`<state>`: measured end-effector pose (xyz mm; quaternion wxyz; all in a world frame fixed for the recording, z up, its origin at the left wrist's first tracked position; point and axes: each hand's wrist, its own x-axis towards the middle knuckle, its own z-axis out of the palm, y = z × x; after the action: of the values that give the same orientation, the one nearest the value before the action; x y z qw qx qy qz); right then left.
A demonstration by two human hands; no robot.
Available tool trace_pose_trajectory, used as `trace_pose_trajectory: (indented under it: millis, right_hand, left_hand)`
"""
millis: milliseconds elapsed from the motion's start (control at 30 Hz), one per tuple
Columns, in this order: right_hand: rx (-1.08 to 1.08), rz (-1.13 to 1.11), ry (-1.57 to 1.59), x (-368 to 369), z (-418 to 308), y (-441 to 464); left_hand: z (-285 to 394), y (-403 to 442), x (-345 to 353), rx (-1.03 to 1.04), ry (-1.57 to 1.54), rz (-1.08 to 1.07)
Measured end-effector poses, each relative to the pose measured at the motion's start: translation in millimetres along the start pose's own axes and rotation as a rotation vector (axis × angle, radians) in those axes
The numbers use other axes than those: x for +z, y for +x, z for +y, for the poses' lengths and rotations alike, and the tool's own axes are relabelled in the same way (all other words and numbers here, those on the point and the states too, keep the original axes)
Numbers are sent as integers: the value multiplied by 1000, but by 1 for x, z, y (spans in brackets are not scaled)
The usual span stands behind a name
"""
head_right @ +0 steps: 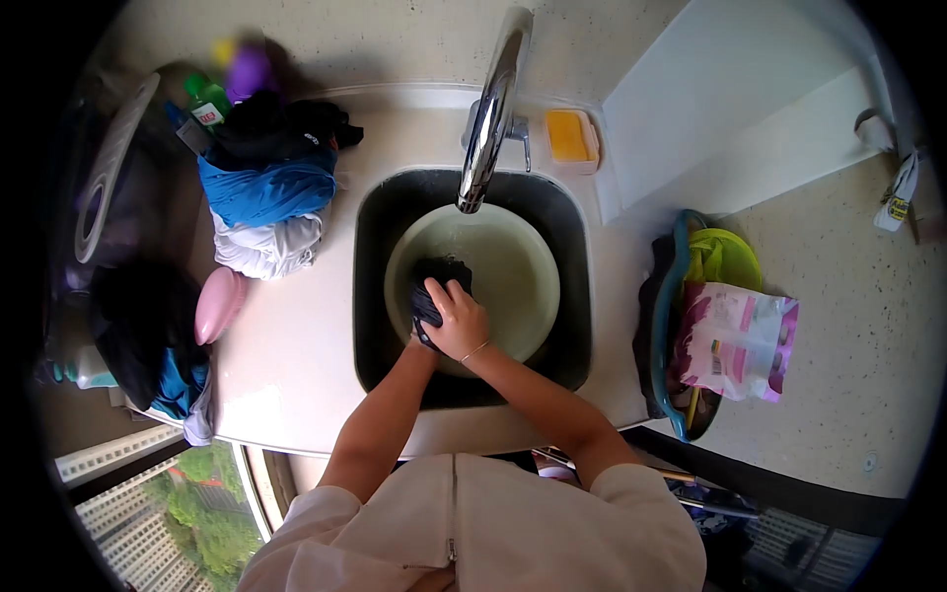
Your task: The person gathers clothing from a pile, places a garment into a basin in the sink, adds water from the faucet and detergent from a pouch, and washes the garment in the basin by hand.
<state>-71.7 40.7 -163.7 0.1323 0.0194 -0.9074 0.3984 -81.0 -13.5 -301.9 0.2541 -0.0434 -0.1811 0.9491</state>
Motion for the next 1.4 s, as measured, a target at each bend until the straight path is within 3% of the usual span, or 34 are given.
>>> trace_pose_trajectory:
  millis: [33, 100, 133, 233, 267, 333, 400, 467, 533, 567, 600, 667, 733, 800, 833, 867, 933, 1033, 1133, 1267, 1333, 1400]
  right_hand:
    - [-5, 38, -22, 4, 11, 8]
    - [102, 86, -47, 14, 49, 28]
    - [166, 48, -34, 12, 60, 33]
    - [-65, -135, -520, -11, 82, 42]
    - [38, -145, -619, -14, 80, 38]
    - [551, 49, -615, 37, 139, 26]
    - [341, -118, -718, 62, 145, -1]
    - [43, -359, -608, 39, 150, -8]
    - [125, -458, -606, 26, 162, 8]
    - [207, -552, -601, 24, 167, 16]
    - [212, -549, -599, 29, 170, 23]
    - [492, -189, -314, 44, 161, 31]
    - [220, -117, -111, 28, 115, 18]
    - [142, -228, 55, 5, 52, 5]
    - [127, -296, 148, -8, 21, -3]
    - [49, -301, 180, -17, -6, -13]
    - [-41, -341, 278, -25, -35, -32]
    - [-129, -325, 200, -20, -42, -47]
    - [-295, -190, 16, -1, -7, -39]
    - [-165, -40, 28, 12, 35, -10]
    - [-143, 39, -23, 17, 65, 11]
    - [18, -72, -281, 13, 101, 28]
  left_hand:
    - [13, 2, 3, -92, 191, 68]
    - [-7, 5, 76, -124, 403, 548]
    - [5, 10, 41, -123, 340, 582]
    - [20, 5, 4, -60, 444, 755]
    - [16, 4, 18, -48, 437, 757]
    - [11, 2, 42, -12, 628, 1270]
    - [21, 1, 25, -74, 663, 1224]
    - [23, -1, 33, -146, 707, 1170]
    - [14, -9, 62, -222, 678, 914]
    - [12, -9, 67, -228, 681, 917]
    - [10, -5, 72, -242, 694, 982]
    - [7, -4, 72, -262, 705, 1048]
    - [5, 2, 70, -229, 664, 1088]
    - [8, 2, 51, -167, 517, 650]
    - [10, 6, 47, -92, 471, 642]
    - [16, 12, 40, 38, 656, 279]
    - [25, 9, 48, -11, 536, 261]
    - [23, -11, 15, 143, 850, 137]
    - [19, -8, 11, 99, 817, 259]
    - [18, 5, 37, -49, 604, 672]
    - [15, 5, 45, -91, 586, 707]
    - [15, 10, 37, -83, 595, 720]
